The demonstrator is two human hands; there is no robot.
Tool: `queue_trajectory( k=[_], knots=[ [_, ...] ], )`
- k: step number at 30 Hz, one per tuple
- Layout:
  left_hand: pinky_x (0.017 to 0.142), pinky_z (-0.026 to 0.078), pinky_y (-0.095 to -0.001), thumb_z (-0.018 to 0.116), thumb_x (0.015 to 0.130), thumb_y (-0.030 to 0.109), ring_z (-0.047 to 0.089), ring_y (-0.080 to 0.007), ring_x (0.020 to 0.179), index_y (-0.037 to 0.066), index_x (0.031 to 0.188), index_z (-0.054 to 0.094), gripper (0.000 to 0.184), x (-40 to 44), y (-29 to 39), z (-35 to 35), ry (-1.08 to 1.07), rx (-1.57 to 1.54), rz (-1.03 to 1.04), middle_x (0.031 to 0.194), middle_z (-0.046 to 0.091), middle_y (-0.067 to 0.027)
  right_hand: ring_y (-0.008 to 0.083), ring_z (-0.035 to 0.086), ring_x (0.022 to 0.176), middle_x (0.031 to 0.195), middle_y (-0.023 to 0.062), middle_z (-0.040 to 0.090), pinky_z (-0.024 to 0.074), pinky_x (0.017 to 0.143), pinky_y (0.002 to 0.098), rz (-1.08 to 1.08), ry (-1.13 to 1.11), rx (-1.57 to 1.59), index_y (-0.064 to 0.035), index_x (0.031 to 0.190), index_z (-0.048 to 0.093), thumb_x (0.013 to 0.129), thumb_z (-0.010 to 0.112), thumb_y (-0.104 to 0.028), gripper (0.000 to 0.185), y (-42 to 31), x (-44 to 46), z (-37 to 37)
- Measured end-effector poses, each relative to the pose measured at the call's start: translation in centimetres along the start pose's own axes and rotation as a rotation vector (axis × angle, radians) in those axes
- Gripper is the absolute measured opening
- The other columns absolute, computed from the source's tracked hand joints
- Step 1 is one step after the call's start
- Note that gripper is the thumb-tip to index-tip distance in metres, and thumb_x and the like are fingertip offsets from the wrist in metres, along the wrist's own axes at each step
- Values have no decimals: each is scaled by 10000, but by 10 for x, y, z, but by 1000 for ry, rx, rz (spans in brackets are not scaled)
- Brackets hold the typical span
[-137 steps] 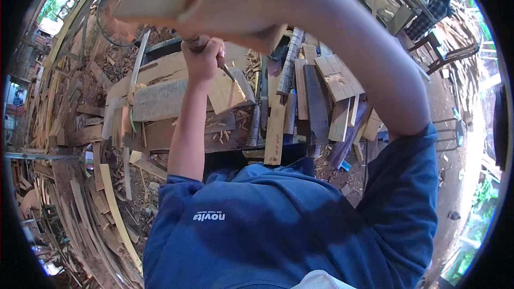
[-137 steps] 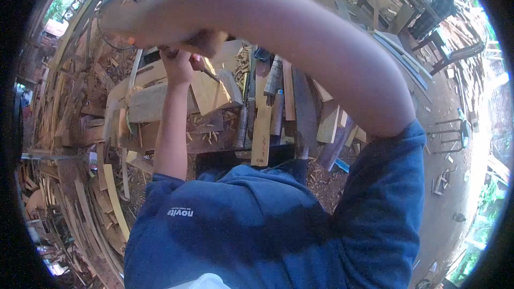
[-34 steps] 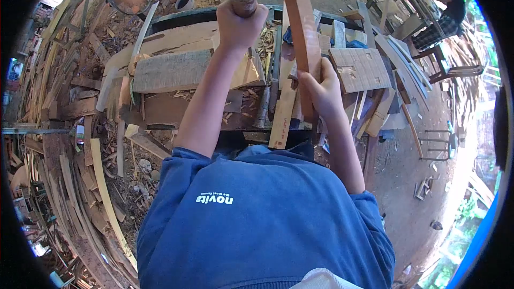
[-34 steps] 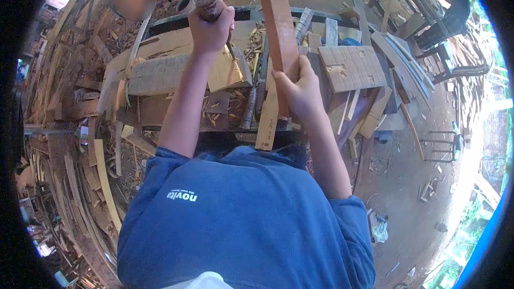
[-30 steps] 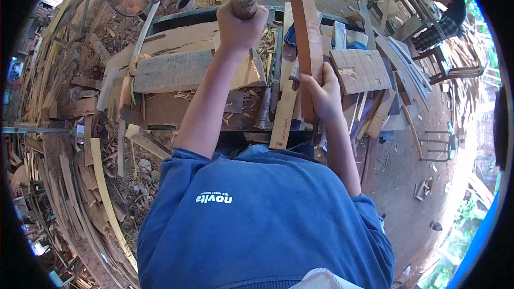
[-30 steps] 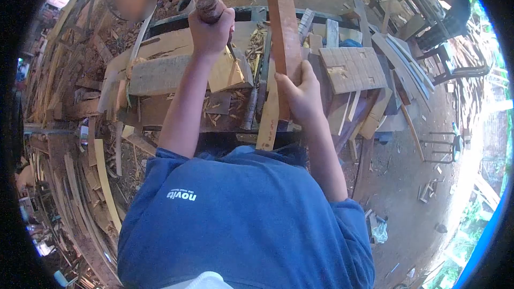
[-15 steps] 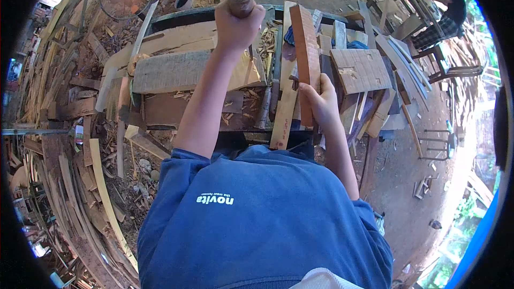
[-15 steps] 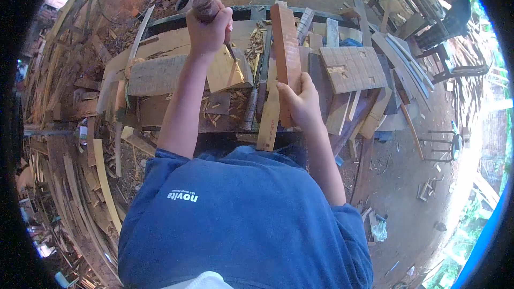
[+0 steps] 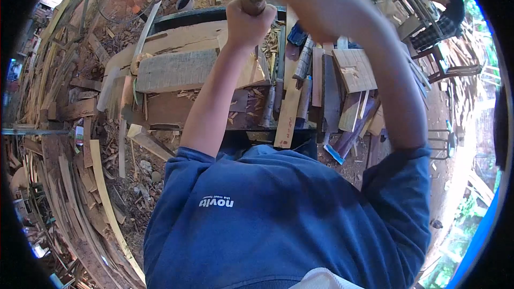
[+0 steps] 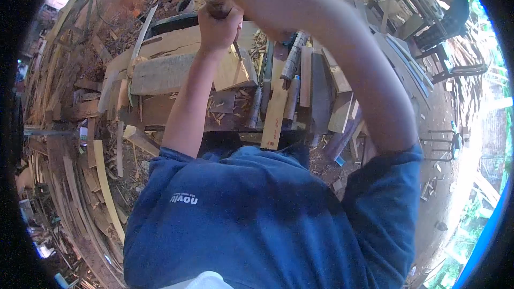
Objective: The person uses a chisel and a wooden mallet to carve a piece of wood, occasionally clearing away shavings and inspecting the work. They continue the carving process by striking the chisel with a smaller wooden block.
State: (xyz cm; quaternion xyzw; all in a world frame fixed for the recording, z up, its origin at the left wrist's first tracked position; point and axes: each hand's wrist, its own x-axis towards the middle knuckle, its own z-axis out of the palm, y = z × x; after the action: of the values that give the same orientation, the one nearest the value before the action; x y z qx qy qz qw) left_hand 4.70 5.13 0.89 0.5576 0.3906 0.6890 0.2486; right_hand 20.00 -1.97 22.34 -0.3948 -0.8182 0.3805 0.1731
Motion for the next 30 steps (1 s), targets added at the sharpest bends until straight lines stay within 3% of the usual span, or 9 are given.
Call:
queue_trajectory(
  k=[6, 7, 16, 19, 22, 24, 25, 26, 30],
  knots=[
    [514, 448, -245, 642, 759, 37, 551, -53, 559, 43, 646, 562, 139, -5, 13, -3, -4, -114, -37, 587, 590, 9, 156, 604, 621, 842, 113, 648, 495, 516, 310, 378, -313, -357, 34, 1062, 601, 948, 537, -307, 365, -29, 16, -2],
    [514, 448, -245, 642, 759, 37, 551, -53, 559, 43, 646, 562, 139, -4, 9, -6, -8, -114, -31, 587, 590, 9, 139, 583, 547, 793, 111, 638, 487, 449, 276, 140, -312, -357, 49, 1081, 595, 952, 540, -308, 383, -12, 21, -14],
    [459, 441, -265, 582, 790, -1, 549, -106, 470, 35, 601, 517, 203, 0, -2, -13, 41, -16, -11, 535, 556, -25, 162, 615, 692, 828, 134, 634, 498, 625, 281, -49, -105, -452, 40, 1109, 580, 861, 607, -311, 431, 33, 50, 31],
    [577, 496, -249, 709, 777, 73, 628, -62, 696, 9, 821, 697, 79, -2, -3, -11, 58, 151, 336, 696, 670, -13, 168, 622, 705, 814, 146, 633, 497, 635, 279, -67, -105, -519, 37, 1082, 583, 849, 619, -331, 437, 26, 47, 30],
    [566, 479, -250, 692, 758, 61, 605, -58, 655, 17, 762, 661, 55, -6, 13, -15, -43, 102, 61, 662, 647, -7, 179, 626, 663, 778, 150, 640, 484, 572, 280, 5, -194, -610, 49, 1047, 586, 859, 609, -356, 448, -7, 35, 14],
    [557, 470, -248, 680, 746, 56, 583, -58, 623, 21, 723, 630, 65, -5, 3, -14, -18, 94, 23, 638, 628, -5, 106, 540, 486, 736, 91, 614, 458, 395, 236, 62, -260, -183, 50, 1093, 594, 961, 537, -291, 370, -42, 16, -6],
    [549, 461, -246, 669, 734, 50, 561, -58, 591, 26, 684, 600, 89, -5, -1, -13, 8, 87, -19, 615, 609, -3, 79, 505, 465, 708, 83, 594, 436, 366, 210, 260, -130, -313, 65, 1124, 573, 972, 525, -264, 365, -65, 20, -1],
    [549, 461, -246, 669, 734, 50, 561, -58, 591, 26, 684, 600, 89, -5, -1, -12, 10, 88, -24, 615, 609, -3, 68, 533, 493, 713, 78, 596, 432, 385, 204, 126, -152, -333, 59, 1187, 533, 974, 516, -237, 366, -70, 17, -13],
    [548, 457, -244, 651, 732, 51, 542, -62, 577, 30, 672, 572, 101, -3, 1, -11, -2, 56, -29, 611, 597, -2, 117, 598, 578, 754, 108, 621, 476, 461, 250, 273, -201, -341, 62, 1194, 519, 957, 529, -252, 393, -57, 27, 1]
  ],
)
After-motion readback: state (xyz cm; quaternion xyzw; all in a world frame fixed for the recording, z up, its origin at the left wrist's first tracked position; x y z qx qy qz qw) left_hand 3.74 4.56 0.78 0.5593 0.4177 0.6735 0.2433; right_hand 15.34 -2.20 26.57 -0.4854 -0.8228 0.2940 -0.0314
